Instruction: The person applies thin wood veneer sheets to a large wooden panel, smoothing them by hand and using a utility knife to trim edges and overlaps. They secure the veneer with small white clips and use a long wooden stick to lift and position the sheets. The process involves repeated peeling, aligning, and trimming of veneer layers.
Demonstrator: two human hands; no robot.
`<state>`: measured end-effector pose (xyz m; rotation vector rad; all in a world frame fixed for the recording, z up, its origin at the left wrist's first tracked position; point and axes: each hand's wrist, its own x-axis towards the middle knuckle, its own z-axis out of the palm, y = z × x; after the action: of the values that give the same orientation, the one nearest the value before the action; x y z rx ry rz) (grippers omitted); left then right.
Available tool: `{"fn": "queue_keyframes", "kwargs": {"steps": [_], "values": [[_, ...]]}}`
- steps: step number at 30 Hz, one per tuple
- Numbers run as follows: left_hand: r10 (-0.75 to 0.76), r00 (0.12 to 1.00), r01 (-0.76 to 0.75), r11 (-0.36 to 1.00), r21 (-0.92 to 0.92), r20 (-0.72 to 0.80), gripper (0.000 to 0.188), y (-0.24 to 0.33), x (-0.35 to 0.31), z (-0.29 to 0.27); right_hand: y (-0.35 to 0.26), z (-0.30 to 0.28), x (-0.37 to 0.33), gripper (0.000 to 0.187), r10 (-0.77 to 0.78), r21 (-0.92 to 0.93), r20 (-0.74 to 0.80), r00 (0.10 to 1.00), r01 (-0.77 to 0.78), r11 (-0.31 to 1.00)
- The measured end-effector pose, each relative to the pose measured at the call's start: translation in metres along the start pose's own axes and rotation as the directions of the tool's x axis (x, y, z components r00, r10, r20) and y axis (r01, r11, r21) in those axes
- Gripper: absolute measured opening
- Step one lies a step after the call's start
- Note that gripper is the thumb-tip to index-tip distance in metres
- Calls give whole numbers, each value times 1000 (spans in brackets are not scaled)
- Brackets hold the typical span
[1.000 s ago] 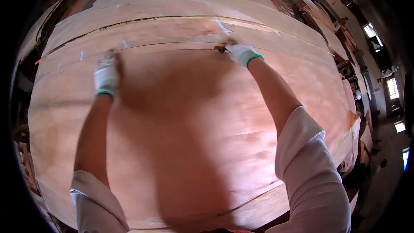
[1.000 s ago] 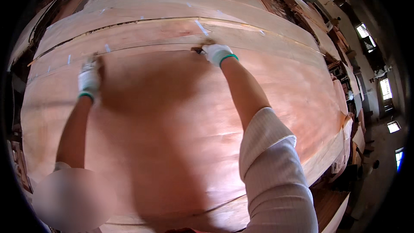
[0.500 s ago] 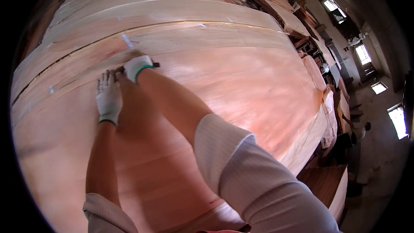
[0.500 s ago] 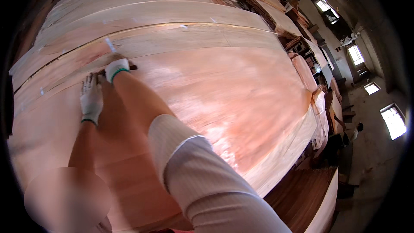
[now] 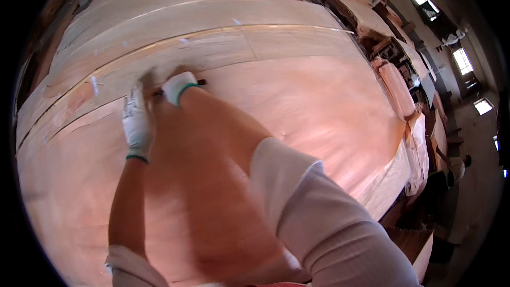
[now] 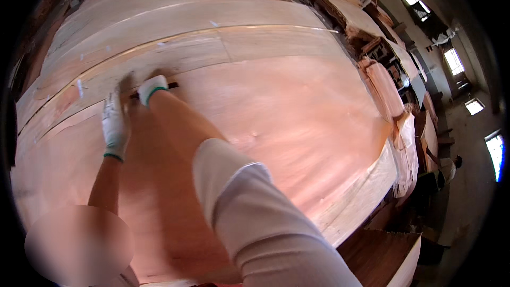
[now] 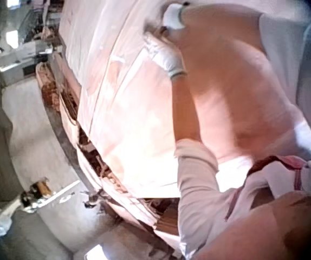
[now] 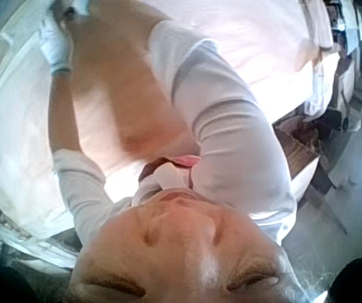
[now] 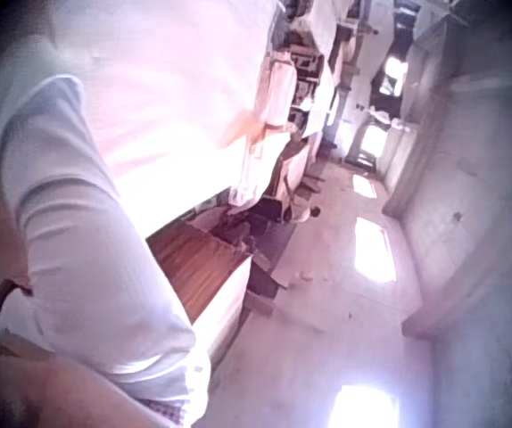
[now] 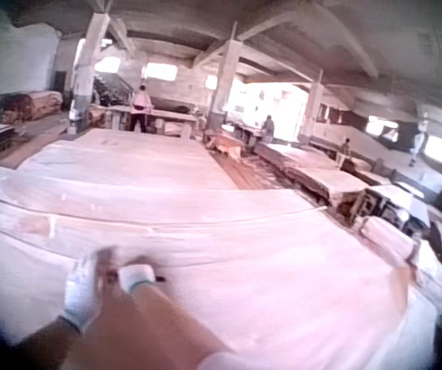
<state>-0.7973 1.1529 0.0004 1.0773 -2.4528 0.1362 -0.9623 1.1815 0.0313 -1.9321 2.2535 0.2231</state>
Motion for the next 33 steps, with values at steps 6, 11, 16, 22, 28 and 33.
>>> {"fn": "queue_keyframes", "kwargs": {"steps": [6, 11, 16, 22, 28, 33], "values": [[-36, 994, 38, 999, -18, 100, 43, 24, -9, 26, 114, 1, -51, 31, -100, -36, 40, 994, 102, 994], [-52, 987, 56, 998, -26, 153, 43, 29, -2, 27, 358, 38, -177, 27, -9, 12, -77, 997, 10, 1000], [-5, 987, 14, 998, -58, 160, 42, 27, -1, 35, 496, 96, -386, 34, 461, 51, 33, 887, -462, 885], [-13, 976, -4, 997, 76, 215, 48, 18, -2, 28, 369, 113, -421, 23, 798, 861, -157, 581, -316, 399], [-14, 994, 4, 996, 91, 109, 58, 100, 7, -38, 112, 11, -495, 31, 651, 971, -85, 754, 208, -114], [273, 946, -278, 961, -4, -172, 46, 146, -121, -73, 20, -30, -516, 32, 654, 969, -97, 750, 220, -108]]}}
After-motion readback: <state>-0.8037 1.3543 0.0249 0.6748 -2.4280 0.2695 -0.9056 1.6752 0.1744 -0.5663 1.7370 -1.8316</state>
